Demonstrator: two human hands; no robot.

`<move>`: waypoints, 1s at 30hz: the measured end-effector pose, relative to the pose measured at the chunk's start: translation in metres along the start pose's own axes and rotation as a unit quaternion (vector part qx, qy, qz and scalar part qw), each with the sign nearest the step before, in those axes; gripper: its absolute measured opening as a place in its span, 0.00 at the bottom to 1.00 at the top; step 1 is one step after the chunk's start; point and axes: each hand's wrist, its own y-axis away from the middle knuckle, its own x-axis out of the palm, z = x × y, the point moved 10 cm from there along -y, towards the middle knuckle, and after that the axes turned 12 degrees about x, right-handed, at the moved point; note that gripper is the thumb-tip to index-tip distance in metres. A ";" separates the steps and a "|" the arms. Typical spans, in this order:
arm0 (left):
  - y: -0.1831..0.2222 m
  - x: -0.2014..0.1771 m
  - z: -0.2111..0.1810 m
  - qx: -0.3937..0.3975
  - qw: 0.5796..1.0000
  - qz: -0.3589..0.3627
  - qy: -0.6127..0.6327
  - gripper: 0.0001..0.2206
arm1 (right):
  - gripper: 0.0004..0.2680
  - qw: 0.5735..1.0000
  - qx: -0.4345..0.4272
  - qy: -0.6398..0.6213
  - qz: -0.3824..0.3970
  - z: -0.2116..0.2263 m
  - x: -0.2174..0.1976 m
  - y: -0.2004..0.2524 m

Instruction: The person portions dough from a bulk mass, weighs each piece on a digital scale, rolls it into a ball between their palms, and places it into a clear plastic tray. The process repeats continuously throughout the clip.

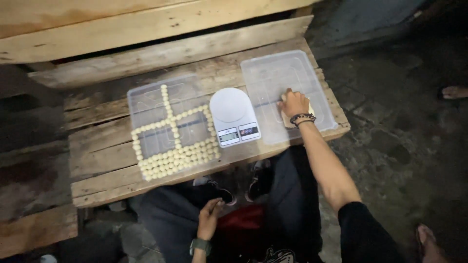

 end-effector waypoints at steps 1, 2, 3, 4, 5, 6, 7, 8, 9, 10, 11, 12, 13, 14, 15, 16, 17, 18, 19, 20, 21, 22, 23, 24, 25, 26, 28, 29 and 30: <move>-0.004 -0.003 0.009 -0.022 0.998 -0.014 0.055 0.17 | 0.16 0.997 -0.028 0.040 -0.066 -0.003 0.010 -0.013; -0.006 -0.007 0.019 -0.043 0.992 -0.033 0.112 0.19 | 0.13 0.986 -0.062 0.079 -0.132 0.001 0.021 -0.027; -0.009 -0.013 0.018 -0.039 0.992 -0.046 0.113 0.19 | 0.13 0.985 -0.075 0.076 -0.133 -0.002 0.026 -0.031; -0.007 -0.019 0.024 -0.070 0.989 -0.062 0.114 0.18 | 0.10 0.977 -0.094 0.097 -0.162 -0.001 0.029 -0.033; -0.004 -0.026 0.031 -0.102 0.985 -0.079 0.115 0.17 | 0.08 0.968 -0.113 0.117 -0.192 0.001 0.034 -0.036; -0.004 -0.028 0.038 -0.099 0.984 -0.091 0.118 0.17 | 0.08 0.966 -0.126 0.114 -0.194 0.011 0.029 -0.027; -0.007 -0.027 0.043 -0.085 0.984 -0.093 0.130 0.16 | 0.08 0.974 -0.089 0.111 -0.175 0.011 0.026 -0.025; -0.006 -0.023 0.048 -0.074 0.983 -0.091 0.140 0.16 | 0.09 0.981 -0.048 0.109 -0.153 0.003 0.023 -0.020; -0.005 -0.025 0.043 -0.073 0.982 -0.100 0.142 0.16 | 0.09 0.981 -0.057 0.108 -0.152 0.010 0.018 -0.017; -0.005 -0.024 0.036 -0.060 0.988 -0.087 0.111 0.14 | 0.09 0.982 -0.053 0.105 -0.147 0.011 0.013 -0.014; -0.005 -0.023 0.029 -0.047 0.993 -0.073 0.080 0.13 | 0.10 0.983 -0.048 0.102 -0.142 0.012 0.008 -0.011; -0.007 -0.023 0.032 -0.045 0.993 -0.076 0.082 0.13 | 0.10 0.983 -0.051 0.102 -0.144 0.012 0.010 -0.014; -0.008 -0.023 0.038 -0.056 0.989 -0.084 0.106 0.14 | 0.09 0.984 -0.048 0.114 -0.126 0.010 0.015 -0.019; -0.008 -0.021 0.044 -0.067 0.985 -0.093 0.130 0.16 | 0.08 0.985 -0.046 0.126 -0.108 0.007 0.021 -0.023; -0.007 -0.022 0.031 -0.065 0.984 -0.095 0.132 0.16 | 0.08 0.985 -0.049 0.127 -0.109 0.006 0.018 -0.023; -0.004 -0.023 0.019 -0.073 0.989 -0.085 0.099 0.15 | 0.10 0.992 -0.031 0.085 -0.091 0.001 0.018 -0.024; -0.002 -0.025 0.008 -0.081 0.992 -0.074 0.066 0.15 | 0.12 0.996 -0.013 0.044 -0.073 -0.003 0.019 -0.026; -0.002 -0.026 0.009 -0.080 0.991 -0.078 0.067 0.15 | 0.12 0.996 -0.017 0.044 -0.073 -0.013 0.031 -0.039; -0.005 -0.028 0.007 -0.057 0.994 -0.076 0.052 0.17 | 0.10 0.993 -0.039 -0.001 -0.116 -0.020 0.033 -0.049; -0.005 -0.026 0.005 -0.036 0.996 -0.071 0.037 0.20 | 0.08 0.985 -0.058 -0.044 -0.157 -0.033 0.036 -0.056; -0.004 -0.027 0.003 -0.038 0.996 -0.073 0.038 0.20 | 0.08 0.985 -0.059 -0.043 -0.155 -0.034 0.032 -0.053; -0.004 -0.026 0.001 -0.045 0.996 -0.066 0.030 0.18 | 0.05 0.982 -0.031 -0.130 -0.137 -0.046 0.027 -0.052; -0.004 -0.025 -0.001 -0.051 0.997 -0.059 0.022 0.16 | 0.05 0.969 -0.002 -0.217 -0.117 -0.057 0.024 -0.050; -0.006 -0.025 -0.001 -0.050 0.997 -0.060 0.023 0.16 | 0.05 0.969 -0.003 -0.217 -0.119 -0.056 0.020 -0.045; -0.007 -0.024 0.000 -0.056 0.996 -0.061 0.027 0.15 | 0.06 0.947 0.020 -0.309 -0.080 -0.061 0.022 -0.042; -0.005 -0.023 0.002 -0.064 0.995 -0.063 0.031 0.15 | 0.09 0.916 0.043 -0.398 -0.037 -0.066 0.028 -0.038; -0.007 -0.022 0.006 -0.047 0.995 -0.069 0.050 0.13 | 0.09 0.892 0.023 -0.451 -0.016 -0.065 0.029 -0.036; -0.008 -0.021 0.007 -0.031 0.994 -0.074 0.068 0.12 | 0.10 0.864 0.004 -0.503 0.005 -0.064 0.030 -0.035; -0.007 -0.022 0.006 -0.029 0.994 -0.075 0.069 0.12 | 0.10 0.864 0.002 -0.503 0.005 -0.063 0.026 -0.030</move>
